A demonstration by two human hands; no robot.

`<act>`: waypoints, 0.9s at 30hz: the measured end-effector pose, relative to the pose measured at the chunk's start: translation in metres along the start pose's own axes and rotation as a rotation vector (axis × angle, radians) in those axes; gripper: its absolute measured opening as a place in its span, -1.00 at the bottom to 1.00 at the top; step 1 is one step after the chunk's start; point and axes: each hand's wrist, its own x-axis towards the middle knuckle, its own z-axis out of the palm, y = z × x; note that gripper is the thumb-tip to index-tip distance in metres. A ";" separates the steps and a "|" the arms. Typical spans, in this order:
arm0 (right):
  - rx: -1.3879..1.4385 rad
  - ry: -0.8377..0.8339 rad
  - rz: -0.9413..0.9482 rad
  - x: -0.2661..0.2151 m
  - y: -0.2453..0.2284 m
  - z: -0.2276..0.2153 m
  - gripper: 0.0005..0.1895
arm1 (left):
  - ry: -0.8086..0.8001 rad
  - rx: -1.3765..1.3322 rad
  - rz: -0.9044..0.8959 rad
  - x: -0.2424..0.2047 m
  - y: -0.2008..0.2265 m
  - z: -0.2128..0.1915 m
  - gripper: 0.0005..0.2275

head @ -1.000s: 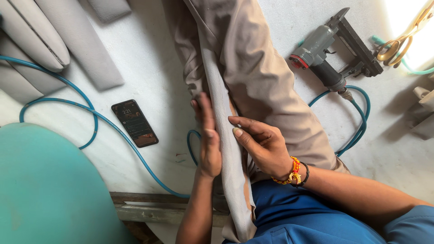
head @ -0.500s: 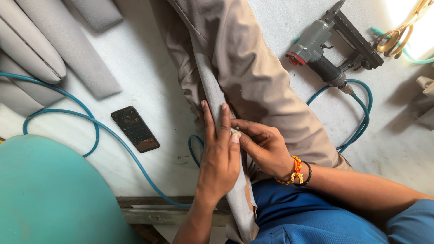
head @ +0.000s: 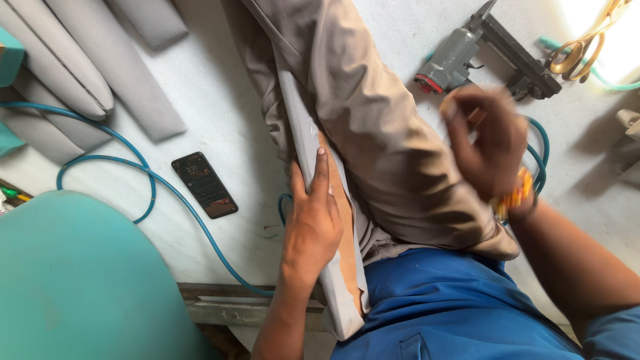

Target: The person wraps a long rectangular foam piece with grey fabric and secures it using a pneumatic staple gun. They repeatedly fold the fabric edges and drive staples along the seam to hold the covering in place.

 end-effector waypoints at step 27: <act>0.406 -0.971 0.363 0.067 -0.051 -0.064 -0.58 | 0.065 -0.017 0.087 0.001 -0.019 0.007 -0.48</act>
